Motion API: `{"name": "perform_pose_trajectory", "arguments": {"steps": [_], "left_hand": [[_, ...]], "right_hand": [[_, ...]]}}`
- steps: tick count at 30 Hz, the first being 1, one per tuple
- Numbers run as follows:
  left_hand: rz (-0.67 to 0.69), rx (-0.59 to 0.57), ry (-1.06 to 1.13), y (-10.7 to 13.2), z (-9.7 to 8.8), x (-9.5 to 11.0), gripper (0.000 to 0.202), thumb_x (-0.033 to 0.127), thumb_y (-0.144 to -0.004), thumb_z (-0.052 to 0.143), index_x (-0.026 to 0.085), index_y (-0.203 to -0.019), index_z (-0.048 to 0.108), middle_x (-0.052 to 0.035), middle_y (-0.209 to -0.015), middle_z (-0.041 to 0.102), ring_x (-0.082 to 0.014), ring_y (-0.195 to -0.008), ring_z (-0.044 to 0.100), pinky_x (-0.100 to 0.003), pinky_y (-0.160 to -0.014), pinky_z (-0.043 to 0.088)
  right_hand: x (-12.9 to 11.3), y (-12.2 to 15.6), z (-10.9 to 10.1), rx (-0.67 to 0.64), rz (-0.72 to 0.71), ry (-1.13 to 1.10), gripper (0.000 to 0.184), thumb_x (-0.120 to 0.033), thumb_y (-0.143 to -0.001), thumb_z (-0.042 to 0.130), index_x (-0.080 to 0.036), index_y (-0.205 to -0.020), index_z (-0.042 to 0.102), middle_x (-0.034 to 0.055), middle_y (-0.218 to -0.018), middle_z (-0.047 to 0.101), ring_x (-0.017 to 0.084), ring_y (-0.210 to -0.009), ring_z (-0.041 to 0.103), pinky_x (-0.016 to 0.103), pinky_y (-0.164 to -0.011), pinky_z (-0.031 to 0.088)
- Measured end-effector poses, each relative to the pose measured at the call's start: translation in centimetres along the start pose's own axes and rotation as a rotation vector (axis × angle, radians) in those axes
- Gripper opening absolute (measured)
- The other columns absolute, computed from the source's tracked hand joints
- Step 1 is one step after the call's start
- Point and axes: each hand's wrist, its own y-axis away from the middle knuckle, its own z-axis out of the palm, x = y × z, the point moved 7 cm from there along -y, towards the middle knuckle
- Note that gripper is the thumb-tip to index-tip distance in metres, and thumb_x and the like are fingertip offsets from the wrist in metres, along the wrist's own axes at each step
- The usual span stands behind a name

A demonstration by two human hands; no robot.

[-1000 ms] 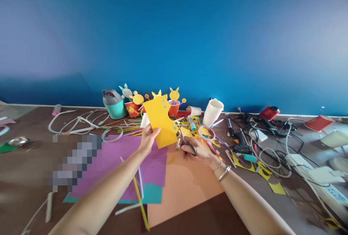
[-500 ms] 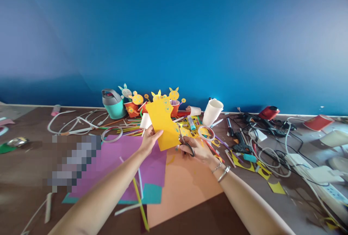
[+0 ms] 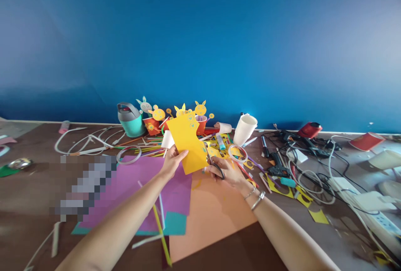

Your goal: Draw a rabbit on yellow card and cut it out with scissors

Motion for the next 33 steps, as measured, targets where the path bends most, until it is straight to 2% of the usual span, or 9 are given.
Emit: {"name": "perform_pose_trajectory", "arguments": {"steps": [7, 16, 22, 29, 33], "left_hand": [[-0.003, -0.019, 0.005, 0.0, 0.0, -0.1, 0.046, 0.037, -0.063, 0.081, 0.016, -0.099, 0.062, -0.0088, -0.099, 0.074, -0.0255, -0.091, 0.068, -0.036, -0.081, 0.052], [-0.069, -0.020, 0.035, 0.1, 0.3, -0.1, 0.049, 0.038, -0.059, 0.083, 0.016, -0.099, 0.064, -0.0090, -0.101, 0.074, -0.0268, -0.092, 0.068, -0.036, -0.079, 0.053], [-0.142, -0.037, 0.049, 0.2, 0.3, -0.6, 0.046, 0.036, -0.059, 0.084, 0.019, -0.097, 0.065, -0.0081, -0.103, 0.074, -0.0281, -0.095, 0.068, -0.036, -0.077, 0.055], [-0.111, -0.095, 0.008, 0.1, 0.6, -0.8, 0.048, 0.038, -0.060, 0.083, 0.015, -0.099, 0.066, -0.0092, -0.098, 0.074, -0.0268, -0.087, 0.070, -0.037, -0.075, 0.054], [-0.103, -0.105, -0.007, 0.1, 0.7, -0.8, 0.047, 0.038, -0.062, 0.082, 0.015, -0.100, 0.066, -0.0084, -0.096, 0.074, -0.0257, -0.086, 0.070, -0.035, -0.075, 0.054]], "right_hand": [[-1.7, 0.1, 0.4, 0.013, -0.036, -0.001, 0.033, -0.047, -0.079, 0.066, -0.020, -0.072, 0.047, -0.0042, -0.057, 0.053, 0.008, -0.045, 0.046, 0.022, -0.041, 0.033], [-1.2, 0.1, 0.6, 0.008, -0.017, -0.127, 0.027, -0.038, -0.076, 0.067, -0.021, -0.074, 0.046, -0.0066, -0.057, 0.052, 0.007, -0.043, 0.045, 0.021, -0.042, 0.033], [-0.8, 0.0, 0.6, -0.046, -0.032, -0.188, 0.028, -0.035, -0.070, 0.071, -0.019, -0.082, 0.050, -0.0027, -0.074, 0.061, 0.005, -0.047, 0.046, 0.021, -0.044, 0.037], [0.1, -0.3, 0.2, 0.002, -0.014, -0.163, 0.027, -0.034, -0.069, 0.069, -0.021, -0.081, 0.048, -0.0020, -0.074, 0.062, 0.007, -0.048, 0.049, 0.020, -0.041, 0.034], [-0.1, -0.3, 0.3, -0.003, -0.028, -0.149, 0.027, -0.035, -0.069, 0.068, -0.021, -0.080, 0.048, -0.0025, -0.071, 0.061, 0.007, -0.046, 0.046, 0.020, -0.040, 0.032]]}}
